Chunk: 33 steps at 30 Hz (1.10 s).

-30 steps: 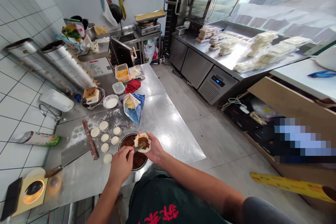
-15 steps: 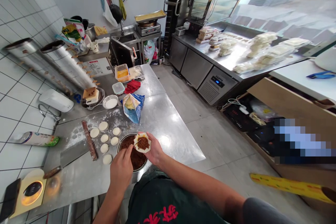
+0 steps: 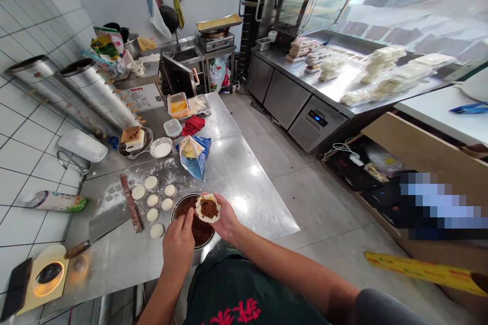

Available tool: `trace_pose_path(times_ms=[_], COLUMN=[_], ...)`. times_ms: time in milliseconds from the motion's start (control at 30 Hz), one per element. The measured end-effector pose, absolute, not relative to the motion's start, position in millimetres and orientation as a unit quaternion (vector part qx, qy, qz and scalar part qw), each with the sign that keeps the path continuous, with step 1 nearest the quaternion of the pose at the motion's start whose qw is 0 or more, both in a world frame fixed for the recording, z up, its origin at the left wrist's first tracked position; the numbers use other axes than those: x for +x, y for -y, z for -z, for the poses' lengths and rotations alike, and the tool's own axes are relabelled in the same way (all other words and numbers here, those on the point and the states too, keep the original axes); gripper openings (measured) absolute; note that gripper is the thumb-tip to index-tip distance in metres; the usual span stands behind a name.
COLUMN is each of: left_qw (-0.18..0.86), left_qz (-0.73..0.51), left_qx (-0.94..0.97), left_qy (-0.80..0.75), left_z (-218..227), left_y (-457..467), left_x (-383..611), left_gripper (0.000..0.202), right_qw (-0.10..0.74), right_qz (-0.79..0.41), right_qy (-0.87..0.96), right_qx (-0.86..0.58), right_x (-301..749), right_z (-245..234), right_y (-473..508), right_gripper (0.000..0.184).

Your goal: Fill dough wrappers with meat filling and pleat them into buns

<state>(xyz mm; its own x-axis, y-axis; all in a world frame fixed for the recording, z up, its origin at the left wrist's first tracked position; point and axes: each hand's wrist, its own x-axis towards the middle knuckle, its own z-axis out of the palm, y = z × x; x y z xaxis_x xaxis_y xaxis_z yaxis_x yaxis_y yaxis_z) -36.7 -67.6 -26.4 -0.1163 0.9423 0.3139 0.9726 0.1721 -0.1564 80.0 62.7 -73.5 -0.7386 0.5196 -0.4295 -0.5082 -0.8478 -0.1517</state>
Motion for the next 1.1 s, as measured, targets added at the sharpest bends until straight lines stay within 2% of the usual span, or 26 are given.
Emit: trace_pose_path(times_ms=[400, 800, 933, 1100], left_qw=[0.209, 0.160, 0.158, 0.117], left_qz=[0.060, 0.041, 0.121, 0.121], left_qx=[-0.639, -0.556, -0.615, -0.650], left_qy=[0.738, 0.815, 0.763, 0.741], left_z=[25.6, 21.7, 21.5, 31.6], left_y=[68.9, 71.7, 73.1, 71.3], left_x=[-32.3, -47.2, -38.4, -14.6], left_gripper=[0.052, 0.044, 0.052, 0.058], right_qw=[0.291, 0.293, 0.287, 0.289], right_qz=[-0.928, -0.925, -0.931, -0.934], right_qy=[0.005, -0.008, -0.023, -0.023], right_qx=[-0.235, -0.242, -0.227, -0.209], right_x=[81.1, 86.9, 86.0, 83.7], right_z=[64.5, 70.3, 72.4, 74.1], right_y=[-64.7, -67.8, -68.4, -67.7], right_gripper=[0.035, 0.035, 0.035, 0.035])
